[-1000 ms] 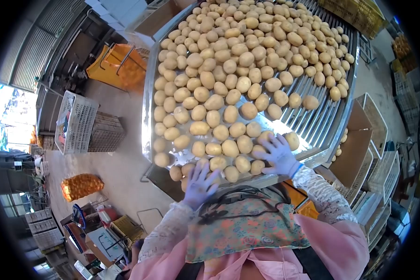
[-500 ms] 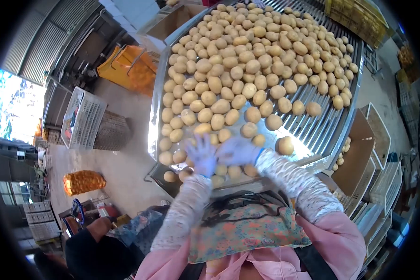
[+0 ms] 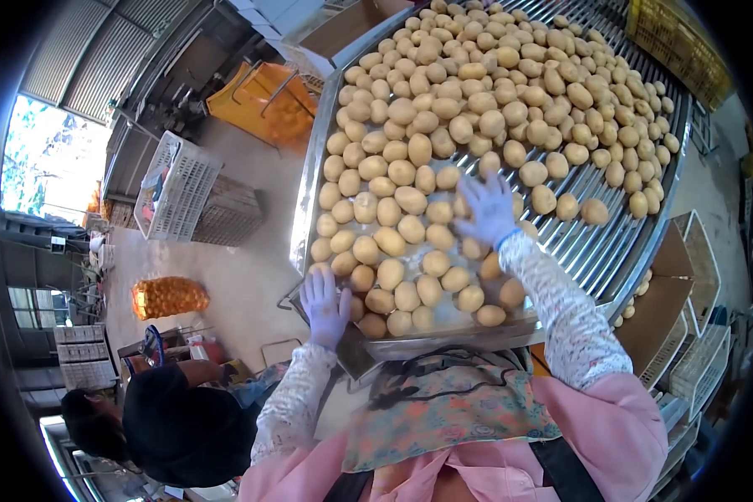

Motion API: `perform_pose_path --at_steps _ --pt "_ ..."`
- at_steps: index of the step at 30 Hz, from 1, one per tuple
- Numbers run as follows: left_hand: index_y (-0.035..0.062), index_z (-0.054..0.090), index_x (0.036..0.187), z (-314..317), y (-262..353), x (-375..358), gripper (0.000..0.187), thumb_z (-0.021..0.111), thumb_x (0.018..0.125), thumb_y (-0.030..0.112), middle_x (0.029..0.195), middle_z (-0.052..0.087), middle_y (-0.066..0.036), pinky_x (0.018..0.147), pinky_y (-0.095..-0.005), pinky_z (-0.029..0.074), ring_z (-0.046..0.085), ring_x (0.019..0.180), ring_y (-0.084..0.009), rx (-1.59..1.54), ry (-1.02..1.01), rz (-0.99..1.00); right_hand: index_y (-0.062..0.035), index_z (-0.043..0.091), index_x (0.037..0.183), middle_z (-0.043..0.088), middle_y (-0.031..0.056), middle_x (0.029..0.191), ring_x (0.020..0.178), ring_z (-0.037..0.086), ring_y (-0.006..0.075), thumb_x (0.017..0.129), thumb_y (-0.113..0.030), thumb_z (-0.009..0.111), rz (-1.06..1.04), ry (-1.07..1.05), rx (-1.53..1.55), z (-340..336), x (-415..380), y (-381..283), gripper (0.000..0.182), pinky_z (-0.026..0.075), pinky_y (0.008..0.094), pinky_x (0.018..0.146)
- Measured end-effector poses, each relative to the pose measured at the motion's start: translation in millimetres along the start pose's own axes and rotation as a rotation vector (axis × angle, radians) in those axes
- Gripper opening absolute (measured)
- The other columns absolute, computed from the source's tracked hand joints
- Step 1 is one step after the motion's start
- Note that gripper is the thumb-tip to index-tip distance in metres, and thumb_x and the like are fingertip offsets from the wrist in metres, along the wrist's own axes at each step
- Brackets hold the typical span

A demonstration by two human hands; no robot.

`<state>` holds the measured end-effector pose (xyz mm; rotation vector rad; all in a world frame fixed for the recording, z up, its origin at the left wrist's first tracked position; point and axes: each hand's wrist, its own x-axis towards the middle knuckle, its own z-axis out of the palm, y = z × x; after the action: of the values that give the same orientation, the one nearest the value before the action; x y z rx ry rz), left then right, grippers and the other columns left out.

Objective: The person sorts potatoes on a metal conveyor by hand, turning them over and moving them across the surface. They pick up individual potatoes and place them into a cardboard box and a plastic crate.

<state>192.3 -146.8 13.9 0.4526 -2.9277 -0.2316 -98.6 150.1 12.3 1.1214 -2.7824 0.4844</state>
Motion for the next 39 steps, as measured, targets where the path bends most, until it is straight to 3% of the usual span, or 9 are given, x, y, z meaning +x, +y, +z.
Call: perform_pose_path --at_steps 7,15,18,24,26,31,36,38,39 --pt "0.0043 0.041 0.151 55.9 144.4 47.0 0.069 0.051 0.098 0.048 0.156 0.036 -0.026 0.12 -0.0613 0.013 0.021 0.148 -0.0493 0.053 -0.197 -0.029 -0.0264 0.059 0.138 0.046 0.0177 0.148 0.138 0.041 0.0412 0.077 -0.05 0.073 -0.236 -0.077 0.052 -10.8 -116.3 -30.9 0.067 0.027 0.0619 0.114" --pt "0.0115 0.051 0.144 -9.8 31.3 -31.8 0.06 0.061 0.092 0.04 0.147 0.049 -0.015 0.116 -0.0605 0.023 0.036 0.139 -0.0475 -0.167 -0.246 0.439 -0.0318 0.062 0.135 0.047 0.0159 0.15 0.137 0.039 0.0485 0.073 -0.056 0.074 0.028 -0.103 0.028 -50.4 -169.2 -19.4 0.067 0.027 0.0649 0.114" --pt "0.0112 0.053 0.141 -36.6 -1.5 -36.0 0.058 0.063 0.09 0.036 0.143 0.051 -0.016 0.115 -0.0596 0.027 0.041 0.134 -0.0456 -0.071 -0.24 0.403 -0.0402 0.065 0.127 0.046 0.011 0.151 0.133 0.035 0.0594 0.071 -0.058 0.075 -0.234 -0.063 0.081 0.9 -164.2 -43.2 0.06 0.025 0.0711 0.112" --pt "0.0016 0.062 0.117 -46.8 3.4 39.7 0.036 0.063 0.086 0.019 0.111 0.061 -0.015 0.097 -0.0494 0.042 0.056 0.107 -0.0361 -0.187 0.01 0.45 -0.0371 0.067 0.123 0.044 0.0144 0.152 0.138 0.036 0.0499 0.071 -0.057 0.076 -0.362 -0.235 0.218 38.3 -106.7 -151.9 0.057 0.029 0.0605 0.115" --pt "0.001 0.061 0.122 -26.5 33.9 69.3 0.039 0.062 0.089 0.019 0.124 0.061 -0.018 0.104 -0.0505 0.041 0.056 0.118 -0.0377 -0.198 -0.135 0.487 -0.0353 0.068 0.122 0.043 0.0149 0.152 0.139 0.036 0.0481 0.071 -0.056 0.076 -0.362 -0.242 0.197 38.8 -104.7 -174.8 0.055 0.028 0.0584 0.116" --pt "0.0051 0.057 0.13 51.8 133.5 128.4 0.044 0.062 0.09 0.024 0.113 0.061 -0.017 0.097 -0.0503 0.043 0.059 0.107 -0.035 -0.202 0.163 0.699 -0.0276 0.069 0.118 0.052 0.0113 0.144 0.14 0.041 0.0353 0.08 -0.044 0.073 -0.594 -0.127 0.474 47.0 -140.5 -139.7 0.042 0.024 0.0555 0.118" --pt "0.0113 0.061 0.125 74.0 177.7 172.2 0.047 0.07 0.084 0.032 0.108 0.062 -0.015 0.092 -0.0481 0.047 0.061 0.106 -0.0335 0.2 -0.359 0.441 -0.0178 0.071 0.114 0.06 0.0118 0.135 0.13 0.054 0.0333 0.084 -0.027 0.072 -0.312 -0.088 0.528 -19.3 -182.6 -82.5 0.031 0.04 0.0488 0.11" --pt "0.0114 0.062 0.123 52.3 176.8 174.8 0.046 0.071 0.083 0.034 0.106 0.063 -0.014 0.09 -0.0477 0.048 0.061 0.105 -0.0324 0.069 -0.377 0.4 -0.0157 0.065 0.128 0.06 0.0095 0.134 0.122 0.059 0.0285 0.09 -0.024 0.07 0.285 -0.126 0.926 -26.2 -201.8 -69.2 0.039 0.047 0.0424 0.102" --pt "0.0114 0.063 0.12 43.9 179.4 174.7 0.046 0.072 0.082 0.035 0.104 0.063 -0.013 0.089 -0.0472 0.049 0.062 0.104 -0.0312 -0.066 -0.39 0.339 -0.0157 0.065 0.128 0.06 0.0095 0.134 0.122 0.059 0.0285 0.09 -0.024 0.07 0.297 -0.111 0.925 -30.3 -206.3 -66.7 0.039 0.047 0.0424 0.102"
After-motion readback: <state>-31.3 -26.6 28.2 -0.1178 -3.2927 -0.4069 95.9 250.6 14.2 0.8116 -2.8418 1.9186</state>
